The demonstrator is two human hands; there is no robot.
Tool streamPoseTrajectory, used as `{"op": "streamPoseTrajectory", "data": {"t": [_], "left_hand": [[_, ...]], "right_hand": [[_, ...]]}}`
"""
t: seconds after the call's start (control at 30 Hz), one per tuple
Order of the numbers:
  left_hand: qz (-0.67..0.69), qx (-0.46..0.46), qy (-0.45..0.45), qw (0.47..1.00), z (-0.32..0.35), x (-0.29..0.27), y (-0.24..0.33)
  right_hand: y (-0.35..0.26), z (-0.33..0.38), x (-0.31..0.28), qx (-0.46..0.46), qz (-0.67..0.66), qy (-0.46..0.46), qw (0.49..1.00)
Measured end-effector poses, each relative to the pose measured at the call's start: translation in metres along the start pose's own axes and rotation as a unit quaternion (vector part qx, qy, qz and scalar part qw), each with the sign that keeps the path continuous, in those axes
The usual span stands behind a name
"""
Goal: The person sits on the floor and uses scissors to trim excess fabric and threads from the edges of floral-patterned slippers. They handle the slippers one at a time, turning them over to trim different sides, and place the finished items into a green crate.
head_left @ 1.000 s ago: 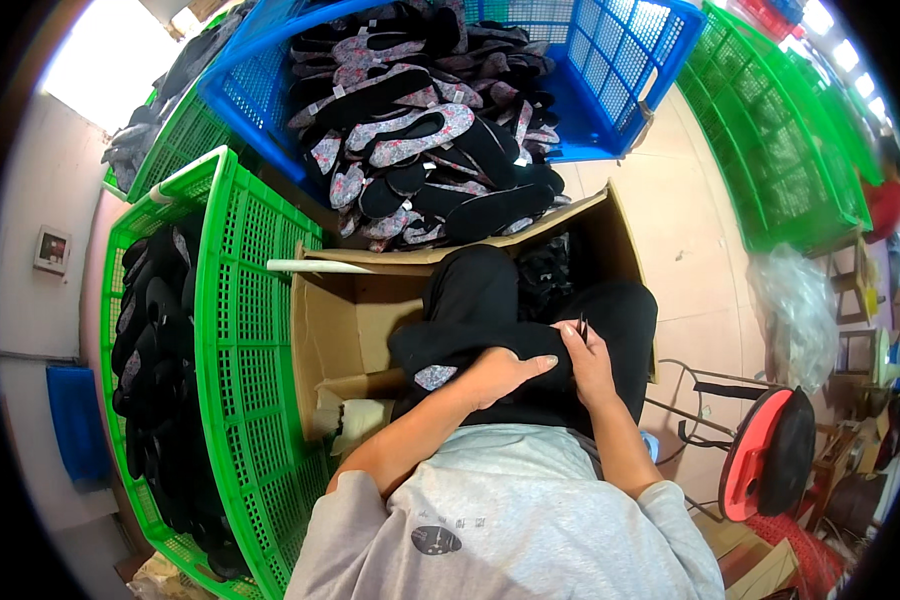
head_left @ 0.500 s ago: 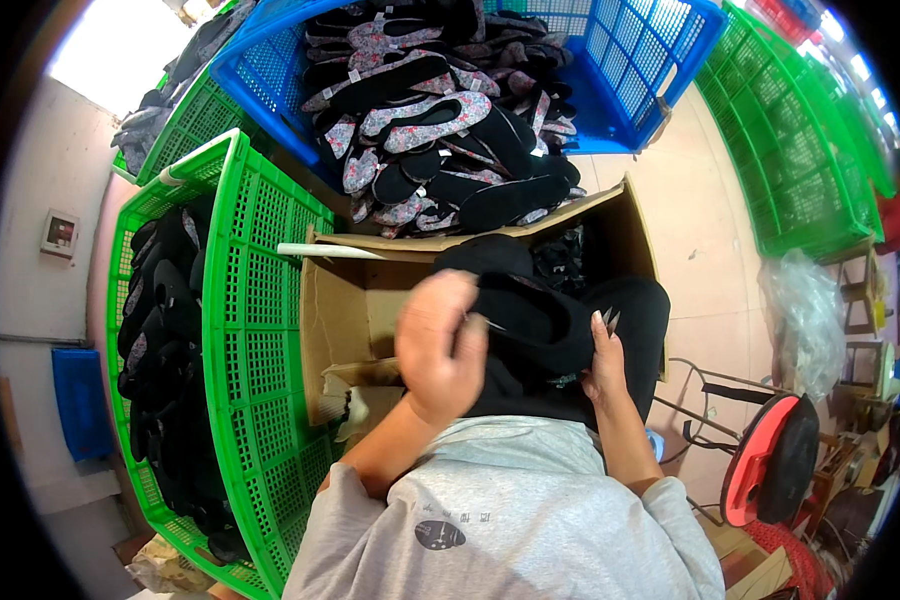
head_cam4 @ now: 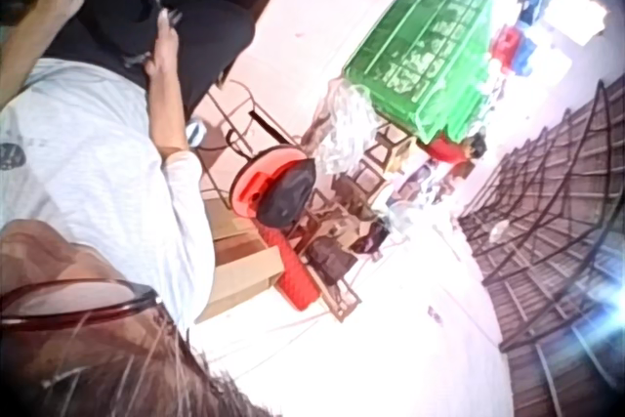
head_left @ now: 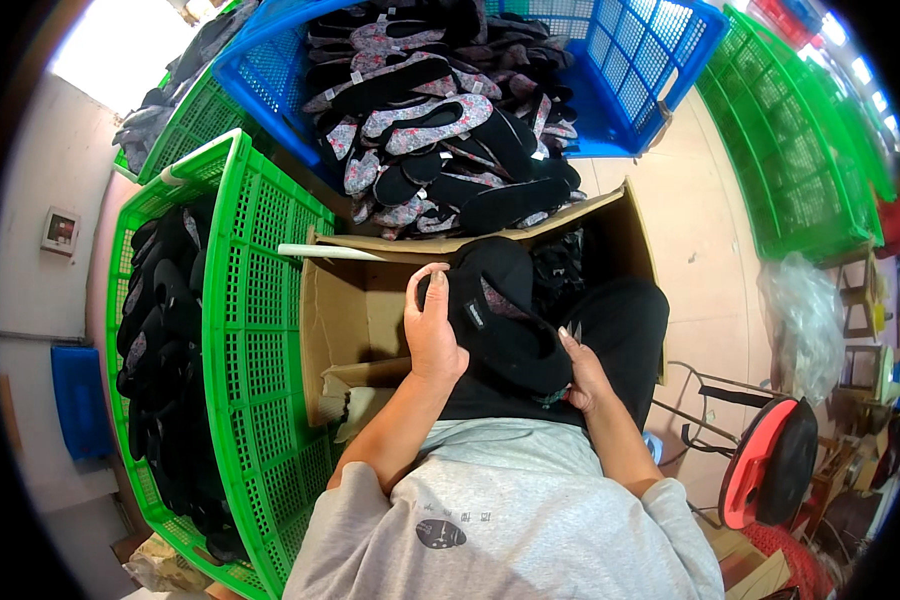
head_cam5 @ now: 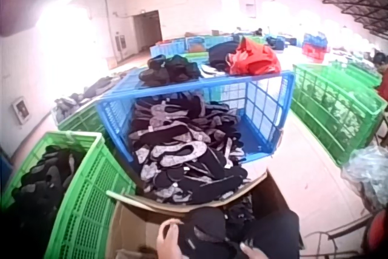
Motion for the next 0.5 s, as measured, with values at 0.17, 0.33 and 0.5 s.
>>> {"op": "streamPoseTrajectory", "data": {"t": [0.17,0.33,0.5], "left_hand": [[0.023,-0.057,0.029,0.998,-0.005,0.004,-0.004],[0.062,-0.036,-0.094,0.993,0.008,0.031,-0.005],[-0.013,0.021,-0.109,0.994,0.025,0.052,-0.01]], "right_hand": [[0.0,0.001,0.003,-0.002,0.006,0.018,1.0],[-0.001,-0.003,0.007,0.007,0.005,0.015,1.0],[0.007,-0.007,0.008,0.045,0.075,-0.039,0.995]]}}
Point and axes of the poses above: each hand's wrist, its own z-axis away from the middle knuckle, its own x-axis out of the palm, y = z × x, the point moved 8 cm from there along -z, towards the middle knuckle, and after that the axes turned 9 degrees about z, right-handed, at the moved point
